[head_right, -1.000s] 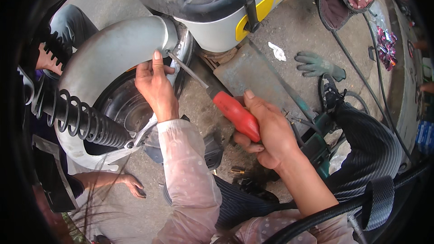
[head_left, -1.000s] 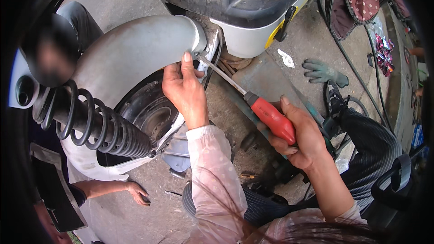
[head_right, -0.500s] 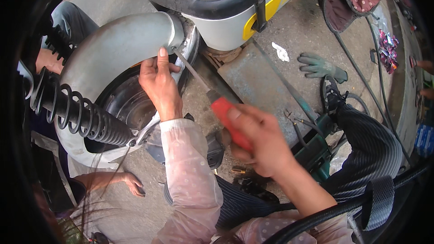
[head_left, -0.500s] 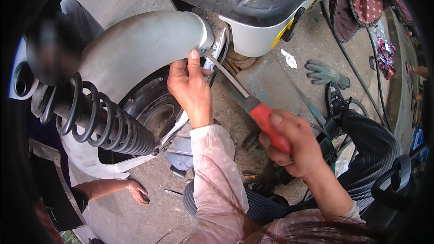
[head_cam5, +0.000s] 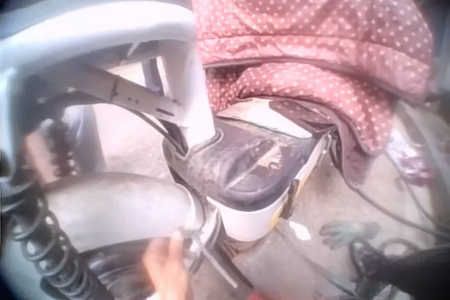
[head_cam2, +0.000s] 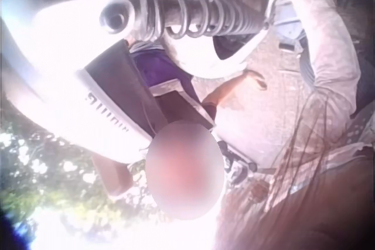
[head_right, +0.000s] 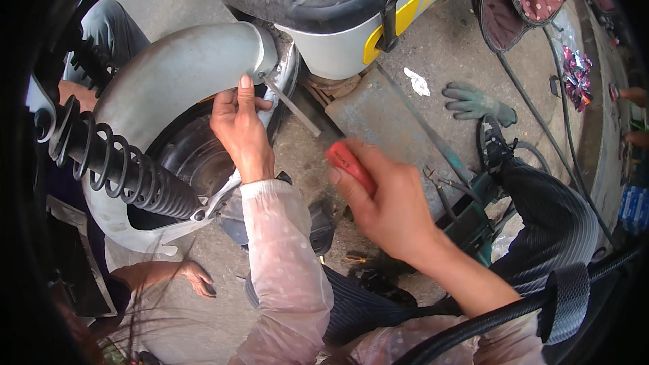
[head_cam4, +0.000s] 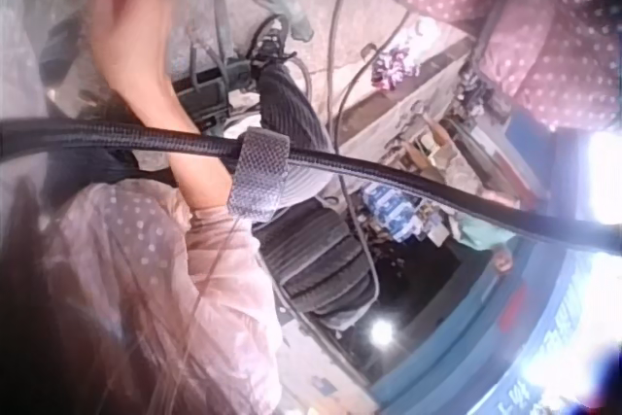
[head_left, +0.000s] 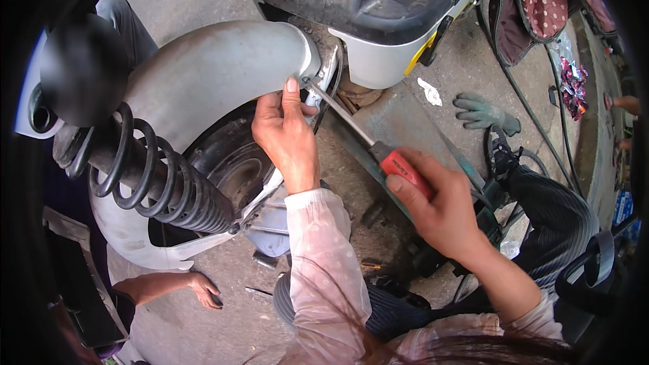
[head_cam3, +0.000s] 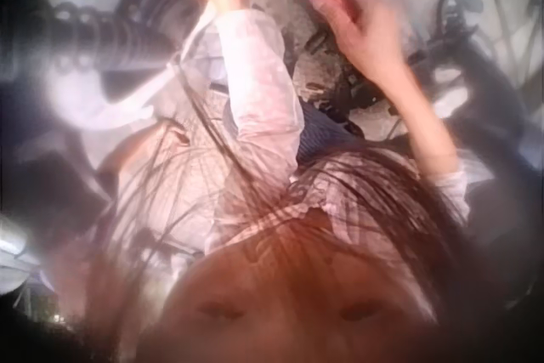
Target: The person aligns plastic cover pieces on an electric scooter wheel assembly by hand, then inserts a screw and tightens it using a screwdriver.
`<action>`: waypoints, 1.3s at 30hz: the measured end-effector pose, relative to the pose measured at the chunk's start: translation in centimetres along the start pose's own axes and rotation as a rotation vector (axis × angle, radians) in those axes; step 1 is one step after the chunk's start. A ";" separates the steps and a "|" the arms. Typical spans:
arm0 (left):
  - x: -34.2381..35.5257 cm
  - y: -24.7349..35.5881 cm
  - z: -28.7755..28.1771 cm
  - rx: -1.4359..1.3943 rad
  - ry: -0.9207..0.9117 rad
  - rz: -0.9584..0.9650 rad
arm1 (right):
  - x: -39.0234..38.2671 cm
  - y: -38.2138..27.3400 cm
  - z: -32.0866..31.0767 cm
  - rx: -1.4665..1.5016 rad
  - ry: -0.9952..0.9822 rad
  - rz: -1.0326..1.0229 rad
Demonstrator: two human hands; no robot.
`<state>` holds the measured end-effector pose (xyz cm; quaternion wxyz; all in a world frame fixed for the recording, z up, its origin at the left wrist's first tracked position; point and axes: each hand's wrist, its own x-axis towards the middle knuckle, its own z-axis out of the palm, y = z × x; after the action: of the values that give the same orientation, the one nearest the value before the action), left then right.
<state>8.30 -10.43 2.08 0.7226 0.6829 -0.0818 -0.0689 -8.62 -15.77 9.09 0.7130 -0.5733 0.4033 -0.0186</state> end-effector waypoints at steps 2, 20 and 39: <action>-0.1 -0.2 0.4 -0.044 -0.006 -0.014 | -0.2 -0.2 -0.3 0.109 -0.045 0.135; 0.1 -0.4 0.1 -0.042 -0.020 0.036 | 0.5 -0.9 -1.6 0.491 -0.194 0.332; 0.0 0.0 0.3 -0.030 0.001 0.045 | 0.4 -1.2 -1.5 -0.127 0.004 -0.263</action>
<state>8.20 -10.75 2.13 0.7342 0.6700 -0.0958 -0.0535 -8.74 -17.62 9.87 0.6658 -0.6652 0.3266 -0.0876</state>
